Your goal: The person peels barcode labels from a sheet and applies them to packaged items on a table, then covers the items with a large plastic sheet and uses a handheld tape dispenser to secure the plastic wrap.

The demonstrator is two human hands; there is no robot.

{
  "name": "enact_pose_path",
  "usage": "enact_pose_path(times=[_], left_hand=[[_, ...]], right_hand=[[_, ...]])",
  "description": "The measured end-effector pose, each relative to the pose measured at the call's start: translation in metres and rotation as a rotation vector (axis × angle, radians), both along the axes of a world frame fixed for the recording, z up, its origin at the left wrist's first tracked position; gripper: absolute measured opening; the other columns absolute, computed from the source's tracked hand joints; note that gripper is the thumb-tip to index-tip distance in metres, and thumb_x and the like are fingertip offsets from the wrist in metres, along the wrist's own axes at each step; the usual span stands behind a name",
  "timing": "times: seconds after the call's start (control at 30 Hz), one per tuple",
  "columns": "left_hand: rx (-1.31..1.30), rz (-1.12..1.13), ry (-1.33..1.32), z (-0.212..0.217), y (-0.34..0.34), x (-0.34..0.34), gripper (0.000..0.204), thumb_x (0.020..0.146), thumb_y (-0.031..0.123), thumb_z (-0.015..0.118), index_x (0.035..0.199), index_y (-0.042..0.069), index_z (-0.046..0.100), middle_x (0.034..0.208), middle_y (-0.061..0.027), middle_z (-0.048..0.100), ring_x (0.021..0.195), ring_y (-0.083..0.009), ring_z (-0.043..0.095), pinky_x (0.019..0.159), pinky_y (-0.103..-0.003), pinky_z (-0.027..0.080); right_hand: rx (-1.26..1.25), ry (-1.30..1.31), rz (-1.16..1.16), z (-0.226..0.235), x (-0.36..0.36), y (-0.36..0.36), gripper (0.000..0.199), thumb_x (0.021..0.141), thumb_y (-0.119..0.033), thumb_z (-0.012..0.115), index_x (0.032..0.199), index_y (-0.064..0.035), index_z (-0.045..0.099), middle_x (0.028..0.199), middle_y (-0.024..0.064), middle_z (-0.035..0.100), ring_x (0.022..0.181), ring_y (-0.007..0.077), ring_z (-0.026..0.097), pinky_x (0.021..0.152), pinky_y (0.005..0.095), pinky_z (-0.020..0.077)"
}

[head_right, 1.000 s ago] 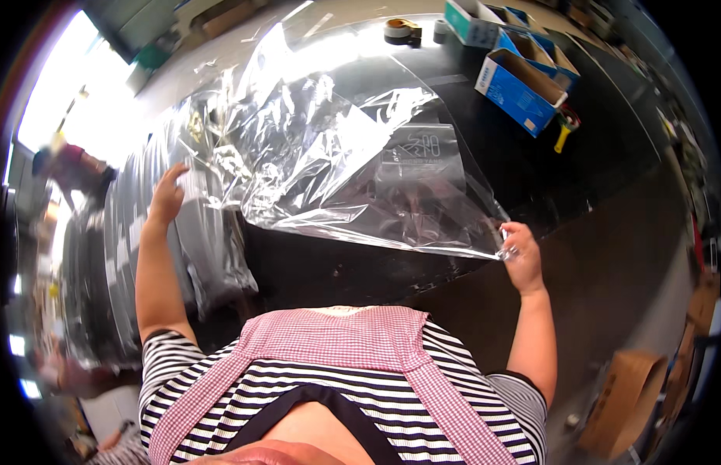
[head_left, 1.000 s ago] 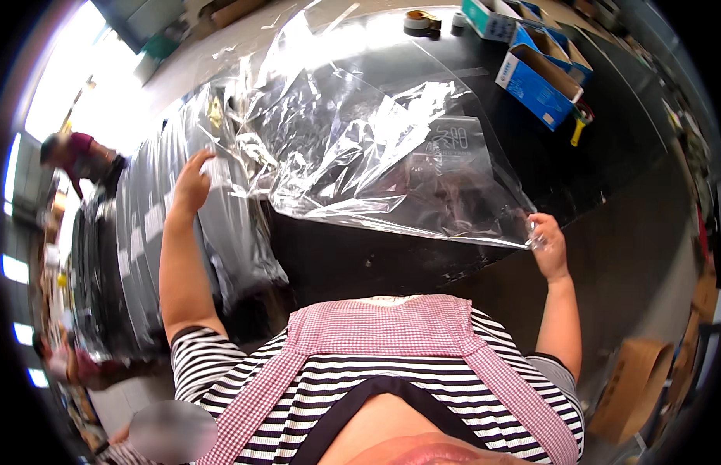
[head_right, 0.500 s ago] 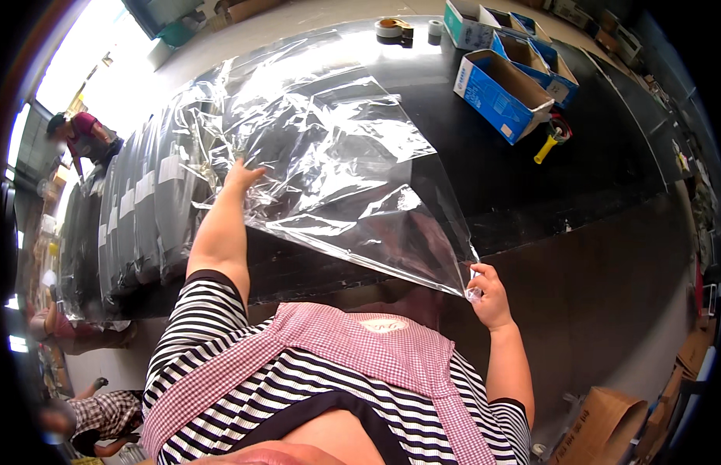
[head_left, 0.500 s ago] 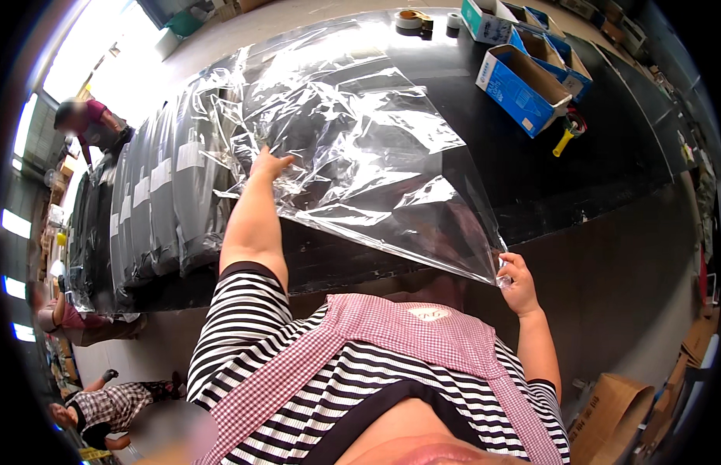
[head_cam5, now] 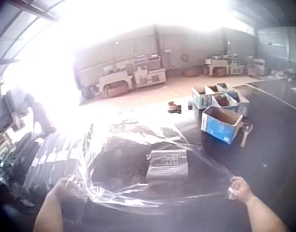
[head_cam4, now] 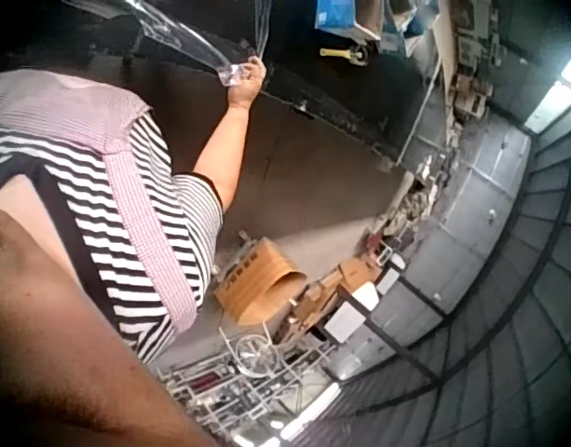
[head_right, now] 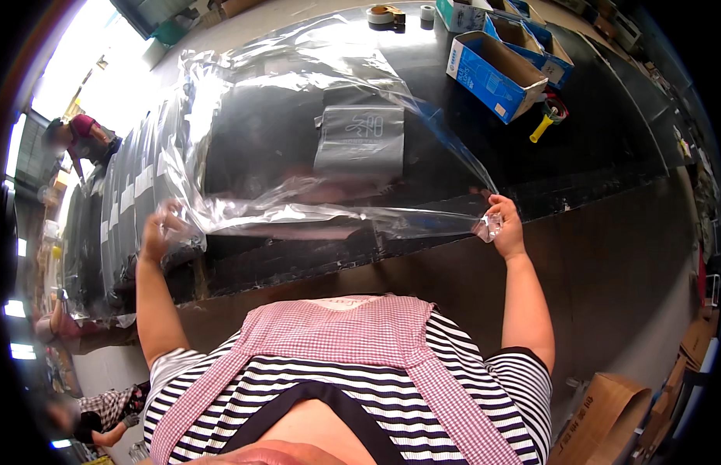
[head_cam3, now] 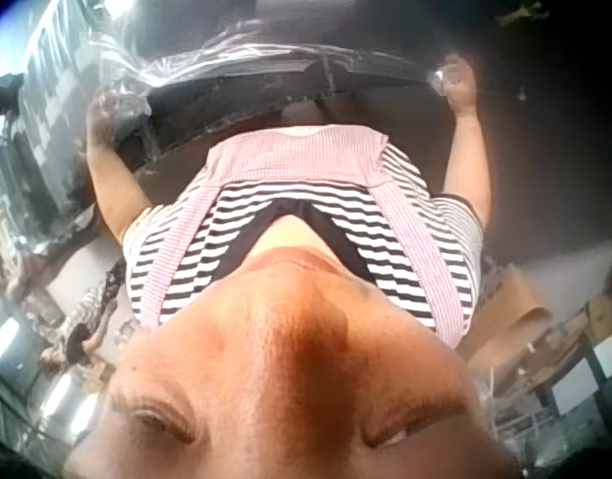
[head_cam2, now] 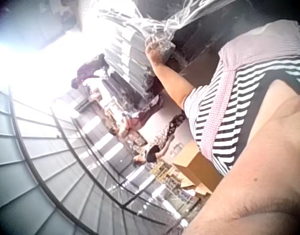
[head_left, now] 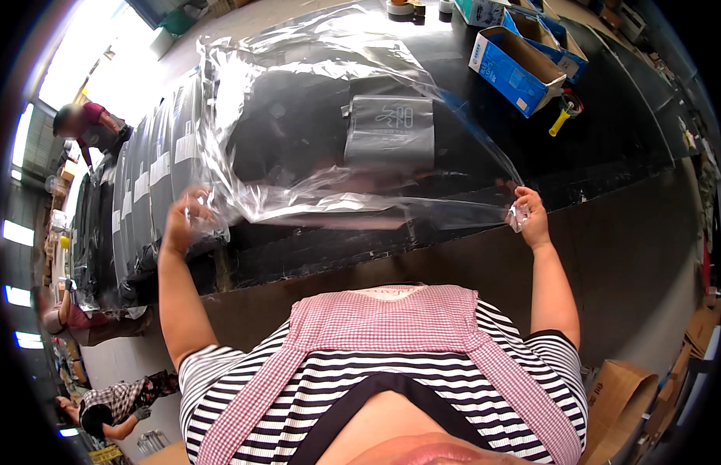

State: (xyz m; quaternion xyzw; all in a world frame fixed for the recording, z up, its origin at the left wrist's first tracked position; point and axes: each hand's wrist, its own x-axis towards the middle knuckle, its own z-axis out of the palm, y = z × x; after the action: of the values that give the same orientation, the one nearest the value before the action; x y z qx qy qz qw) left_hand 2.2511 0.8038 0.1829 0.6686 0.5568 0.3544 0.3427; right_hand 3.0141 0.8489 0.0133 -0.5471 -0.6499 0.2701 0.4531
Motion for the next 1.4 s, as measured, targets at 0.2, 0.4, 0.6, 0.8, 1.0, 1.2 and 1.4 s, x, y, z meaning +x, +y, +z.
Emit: enact_pose_path(times=[0.2, 0.4, 0.6, 0.8, 1.0, 1.2, 1.4], left_hand=[[0.108, 0.008, 1.275, -0.086, -0.059, -0.014, 0.037, 0.081, 0.007, 0.056, 0.108, 0.026, 0.073, 0.149, -0.0044, 0.043, 0.137, -0.0265, 0.037, 0.113, -0.04, 0.031], [-0.103, 0.057, -0.261, -0.067, -0.004, 0.024, 0.05, 0.086, 0.006, 0.061, 0.134, 0.001, 0.052, 0.127, -0.0145, 0.062, 0.122, -0.0245, 0.053, 0.103, -0.035, 0.04], [-0.198, 0.06, -0.321, -0.104, -0.001, 0.04, 0.021, 0.086, 0.009, 0.069, 0.106, 0.003, 0.065, 0.092, -0.0027, 0.065, 0.088, -0.0125, 0.059, 0.084, -0.027, 0.046], [-0.026, -0.223, 0.273, -0.113, -0.073, -0.018, 0.007, 0.074, 0.004, 0.068, 0.072, 0.01, 0.066, 0.097, -0.004, 0.067, 0.101, -0.0192, 0.062, 0.103, -0.038, 0.04], [0.022, -0.267, 0.959, -0.116, -0.126, -0.009, 0.024, 0.08, 0.005, 0.059, 0.1, 0.014, 0.071, 0.147, -0.0101, 0.046, 0.141, -0.0259, 0.037, 0.116, -0.047, 0.027], [-0.259, -0.197, 0.651, -0.128, -0.129, -0.018, 0.025, 0.089, 0.014, 0.055, 0.103, 0.005, 0.074, 0.15, -0.0158, 0.042, 0.143, -0.034, 0.032, 0.117, -0.041, 0.024], [-0.416, -0.04, -0.137, -0.162, -0.132, -0.026, 0.096, 0.087, 0.081, 0.025, 0.089, -0.001, 0.075, 0.155, -0.017, 0.033, 0.148, -0.029, 0.019, 0.12, -0.045, 0.003]], right_hand=[[-0.012, -0.489, 0.166, 0.029, -0.021, 0.009, 0.019, 0.075, 0.006, 0.064, 0.089, -0.0053, 0.06, 0.133, 0.0161, 0.053, 0.12, 0.0367, 0.054, 0.099, 0.0377, 0.0452], [-0.054, -0.668, 0.221, 0.037, -0.024, -0.013, 0.017, 0.076, 0.006, 0.066, 0.086, -0.0055, 0.061, 0.144, 0.0166, 0.043, 0.116, 0.0389, 0.057, 0.09, 0.0387, 0.0521], [0.01, -0.698, 0.166, 0.036, -0.024, -0.022, 0.015, 0.076, 0.005, 0.066, 0.086, -0.0051, 0.06, 0.144, 0.0171, 0.043, 0.121, 0.0385, 0.054, 0.094, 0.0391, 0.0494], [-0.018, -0.689, 0.11, 0.037, 0.002, -0.019, 0.018, 0.074, 0.007, 0.064, 0.087, -0.0051, 0.06, 0.146, 0.0151, 0.044, 0.125, 0.0366, 0.052, 0.098, 0.0391, 0.047], [-0.291, -0.937, 0.183, 0.046, -0.026, -0.011, 0.033, 0.07, 0.004, 0.065, 0.099, -0.0125, 0.066, 0.155, 0.0135, 0.033, 0.14, 0.0351, 0.035, 0.112, 0.0395, 0.0343], [-0.613, -0.797, 0.197, 0.065, -0.021, -0.04, 0.059, 0.084, -0.056, 0.066, 0.127, -0.0167, 0.066, 0.16, 0.0161, 0.022, 0.15, 0.033, 0.013, 0.119, 0.044, 0.0157], [-0.236, -0.806, -0.027, 0.011, -0.032, -0.045, 0.057, 0.09, -0.041, 0.065, 0.136, -0.0098, 0.053, 0.15, 0.0156, 0.042, 0.14, 0.0323, 0.037, 0.114, 0.0401, 0.0311]])
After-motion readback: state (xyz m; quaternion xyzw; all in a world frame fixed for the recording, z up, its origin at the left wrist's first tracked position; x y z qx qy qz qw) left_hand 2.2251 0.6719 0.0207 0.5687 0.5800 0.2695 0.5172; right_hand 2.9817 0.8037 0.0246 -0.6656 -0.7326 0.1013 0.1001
